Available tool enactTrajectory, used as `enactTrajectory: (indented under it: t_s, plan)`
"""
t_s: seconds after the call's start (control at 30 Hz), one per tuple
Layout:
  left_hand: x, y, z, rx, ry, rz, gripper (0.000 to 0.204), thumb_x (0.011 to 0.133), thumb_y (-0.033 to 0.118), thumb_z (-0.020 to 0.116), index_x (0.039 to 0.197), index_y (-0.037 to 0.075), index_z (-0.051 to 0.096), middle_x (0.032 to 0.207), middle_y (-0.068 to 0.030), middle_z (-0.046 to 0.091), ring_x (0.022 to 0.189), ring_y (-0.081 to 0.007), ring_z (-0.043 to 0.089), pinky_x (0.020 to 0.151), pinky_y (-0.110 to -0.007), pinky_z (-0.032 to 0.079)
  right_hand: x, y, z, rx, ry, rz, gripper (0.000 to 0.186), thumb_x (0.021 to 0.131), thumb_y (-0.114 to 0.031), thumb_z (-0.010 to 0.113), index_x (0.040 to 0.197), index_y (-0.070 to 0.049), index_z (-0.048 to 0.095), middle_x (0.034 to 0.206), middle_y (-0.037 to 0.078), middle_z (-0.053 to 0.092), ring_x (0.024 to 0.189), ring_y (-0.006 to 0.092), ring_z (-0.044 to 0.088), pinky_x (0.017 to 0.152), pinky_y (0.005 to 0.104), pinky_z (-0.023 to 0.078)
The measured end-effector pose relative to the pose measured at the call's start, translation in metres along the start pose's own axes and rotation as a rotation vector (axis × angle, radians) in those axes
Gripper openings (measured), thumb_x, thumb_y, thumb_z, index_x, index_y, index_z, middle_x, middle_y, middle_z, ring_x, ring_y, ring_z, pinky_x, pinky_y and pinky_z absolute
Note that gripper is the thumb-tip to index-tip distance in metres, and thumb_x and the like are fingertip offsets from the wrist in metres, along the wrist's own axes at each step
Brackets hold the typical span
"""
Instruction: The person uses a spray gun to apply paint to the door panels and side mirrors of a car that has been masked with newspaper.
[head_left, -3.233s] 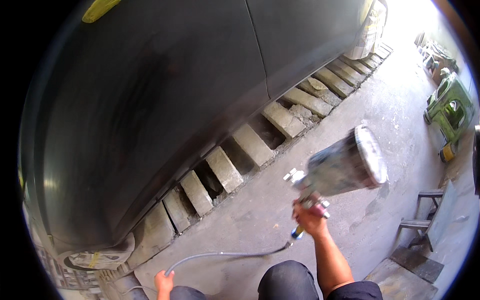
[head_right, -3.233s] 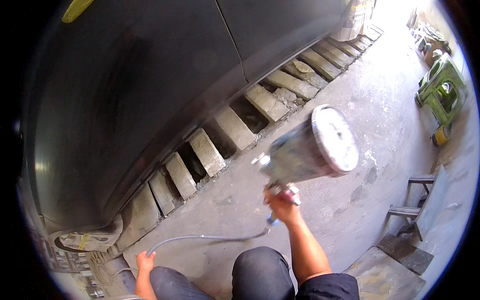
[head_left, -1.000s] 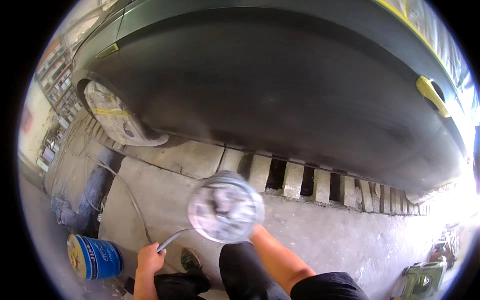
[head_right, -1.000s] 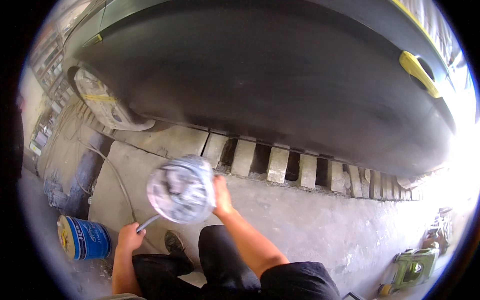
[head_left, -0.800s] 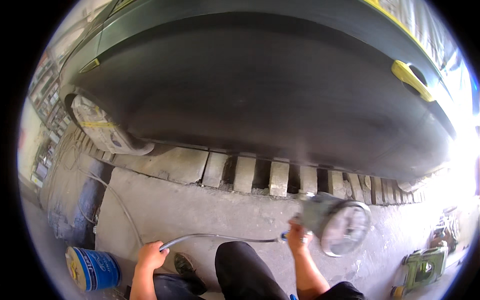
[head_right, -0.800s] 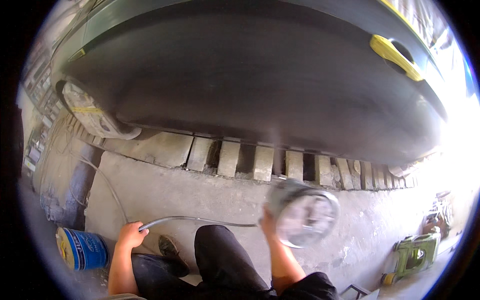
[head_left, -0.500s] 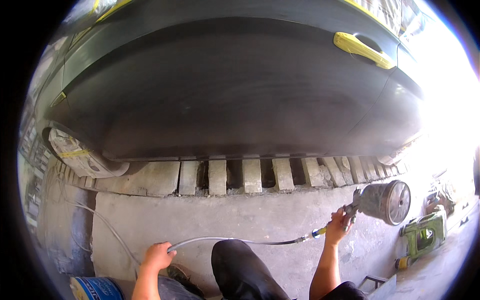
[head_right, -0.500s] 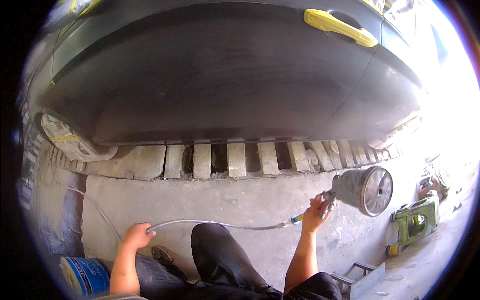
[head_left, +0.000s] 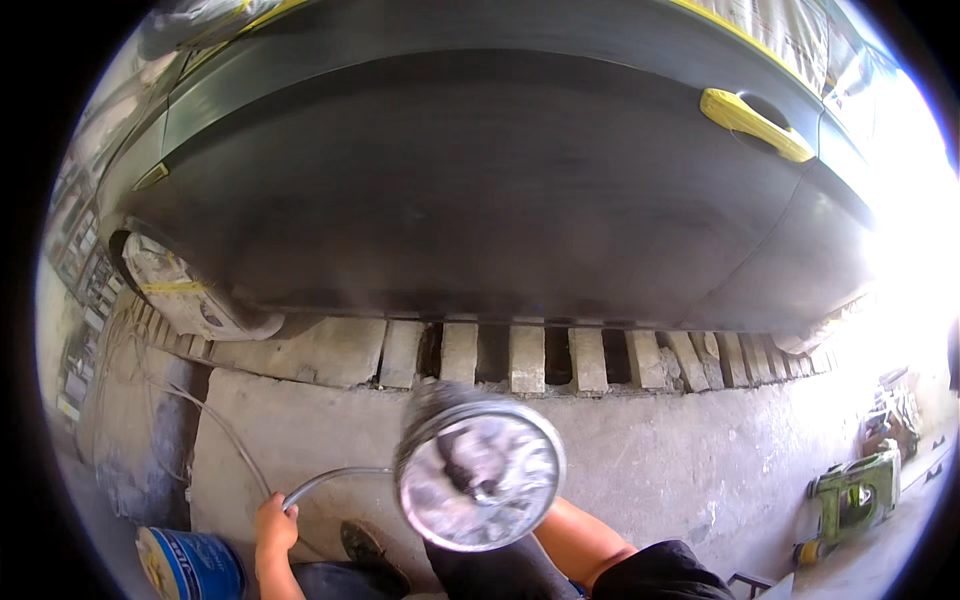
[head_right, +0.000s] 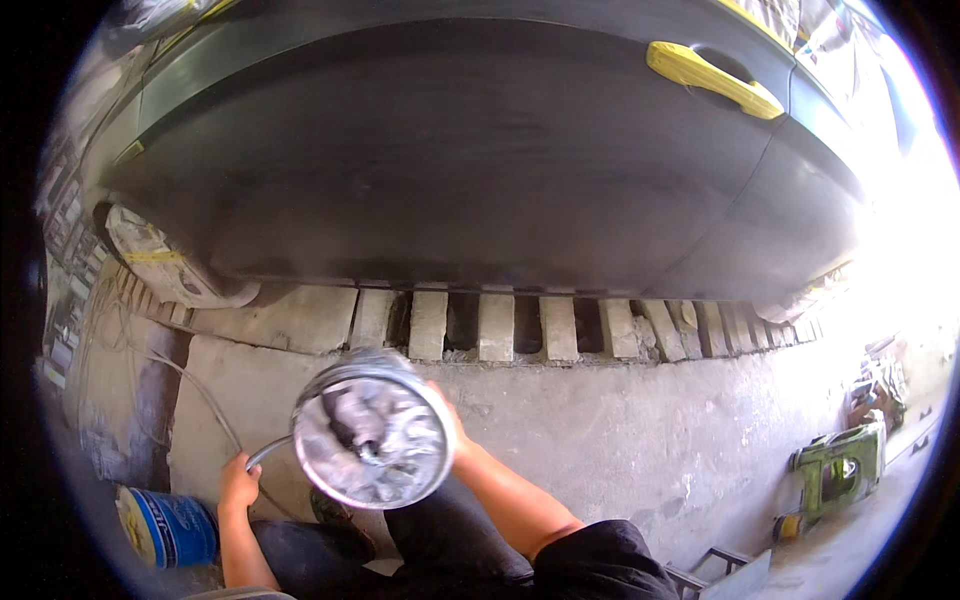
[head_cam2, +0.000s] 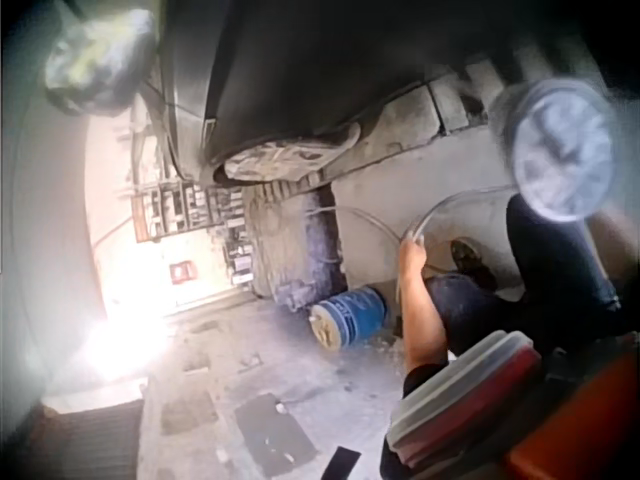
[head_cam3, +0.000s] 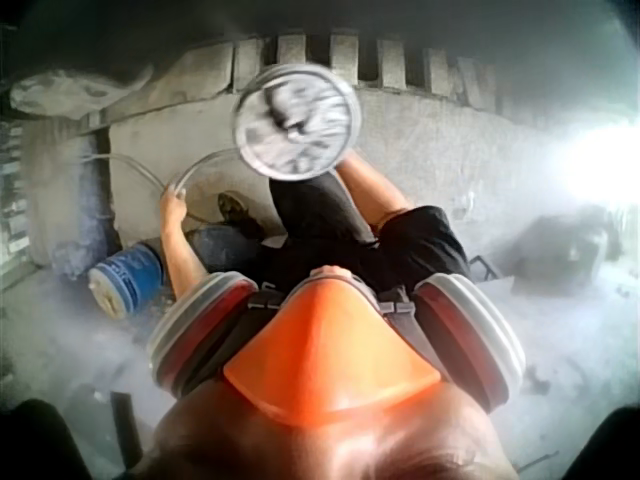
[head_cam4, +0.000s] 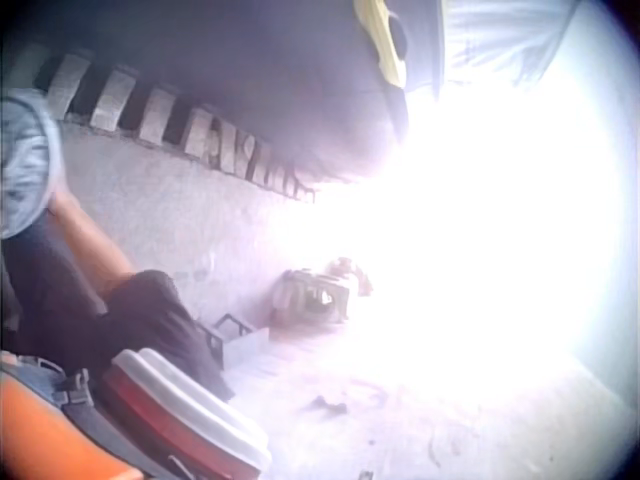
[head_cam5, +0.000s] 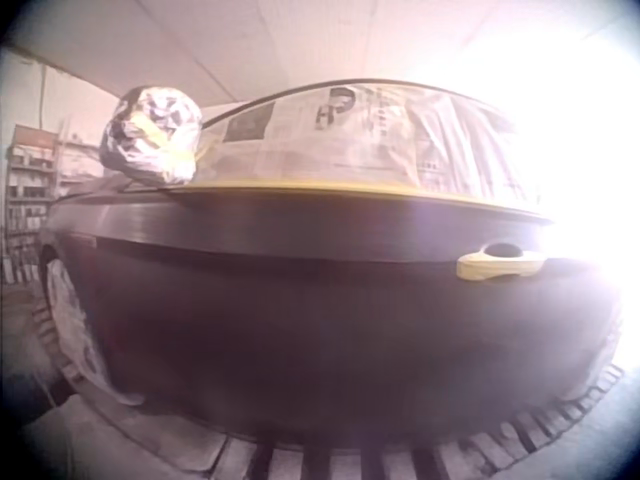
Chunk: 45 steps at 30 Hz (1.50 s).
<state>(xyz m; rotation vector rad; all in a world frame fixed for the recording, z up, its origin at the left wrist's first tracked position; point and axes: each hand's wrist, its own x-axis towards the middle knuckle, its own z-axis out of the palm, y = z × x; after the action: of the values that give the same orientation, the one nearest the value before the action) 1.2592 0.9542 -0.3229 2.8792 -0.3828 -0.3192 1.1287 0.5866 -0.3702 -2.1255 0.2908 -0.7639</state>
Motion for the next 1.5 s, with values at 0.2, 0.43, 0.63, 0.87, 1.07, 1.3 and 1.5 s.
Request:
enactTrajectory:
  t_s: [0.2, 0.43, 0.63, 0.87, 1.07, 1.3, 1.5]
  plan:
    - [0.002, -0.006, 0.005, 0.028, -0.029, -0.012, 0.02, 0.079, 0.016, 0.066, 0.084, 0.0, 0.054, 0.079, -0.0223, 0.06, 0.078, -0.0413, 0.057, 0.068, -0.048, 0.044, -0.022, 0.031, -0.046, 0.106, 0.116, 0.207, 0.009, 0.086, -0.013, 0.057, 0.079, -0.008, 0.055, 0.068, 0.002, 0.056, 0.058, 0.0125, 0.051, 0.05, 0.0279, 0.042]
    - [0.007, 0.087, 0.012, -0.12, -0.075, 0.262, 0.021, 0.077, 0.013, 0.066, 0.088, -0.002, 0.055, 0.083, -0.0225, 0.061, 0.083, -0.0418, 0.058, 0.072, -0.047, 0.046, -0.075, 0.064, -0.251, 0.118, 0.875, 0.573, 0.018, 0.089, -0.017, 0.058, 0.073, -0.009, 0.052, 0.062, 0.0, 0.055, 0.049, 0.0073, 0.048, 0.042, 0.0242, 0.038]
    - [-0.001, 0.118, 0.003, -0.222, -0.119, 0.426, 0.017, 0.081, 0.013, 0.063, 0.093, 0.004, 0.055, 0.085, -0.0198, 0.061, 0.081, -0.0411, 0.058, 0.069, -0.048, 0.045, -0.076, 0.058, -0.316, -0.193, 1.259, 0.385, 0.017, 0.091, -0.026, 0.057, 0.091, -0.01, 0.055, 0.058, 0.001, 0.054, 0.044, 0.0079, 0.046, 0.037, 0.0246, 0.035]
    - [0.009, 0.081, -0.014, -0.22, 0.026, 0.27, 0.015, 0.082, 0.013, 0.061, 0.091, 0.004, 0.053, 0.085, -0.0185, 0.061, 0.081, -0.0398, 0.059, 0.069, -0.048, 0.047, -0.029, 0.042, -0.203, 0.008, 0.888, 0.343, 0.01, 0.092, -0.015, 0.054, 0.09, -0.006, 0.051, 0.071, 0.0, 0.052, 0.061, 0.0081, 0.046, 0.055, 0.0243, 0.039]
    - [-0.005, 0.01, -0.031, -0.191, 0.11, 0.082, 0.016, 0.081, 0.014, 0.062, 0.092, 0.004, 0.057, 0.083, -0.0175, 0.062, 0.08, -0.0389, 0.059, 0.069, -0.047, 0.046, 0.036, -0.008, -0.007, -0.486, 0.183, -0.059, 0.019, 0.084, -0.008, 0.06, 0.1, -0.005, 0.051, 0.093, 0.01, 0.056, 0.075, 0.0235, 0.055, 0.068, 0.0383, 0.047]
    - [-0.016, -0.037, -0.054, -0.247, 0.095, -0.187, 0.014, 0.081, 0.013, 0.061, 0.09, 0.005, 0.057, 0.081, -0.0173, 0.062, 0.08, -0.0391, 0.059, 0.069, -0.048, 0.045, 0.11, -0.119, 0.162, 0.001, -0.082, -0.289, 0.049, 0.072, -0.003, 0.062, 0.119, -0.008, 0.048, 0.101, 0.018, 0.052, 0.085, 0.039, 0.059, 0.069, 0.0464, 0.052]
    - [-0.003, -0.044, -0.039, -0.207, 0.148, -0.193, 0.015, 0.081, 0.014, 0.062, 0.089, 0.003, 0.055, 0.081, -0.0181, 0.062, 0.08, -0.0397, 0.059, 0.068, -0.048, 0.044, 0.142, -0.13, 0.213, 0.265, -0.232, -0.234, 0.055, 0.071, -0.001, 0.062, 0.122, -0.009, 0.043, 0.105, 0.019, 0.049, 0.091, 0.0431, 0.055, 0.075, 0.0478, 0.049]
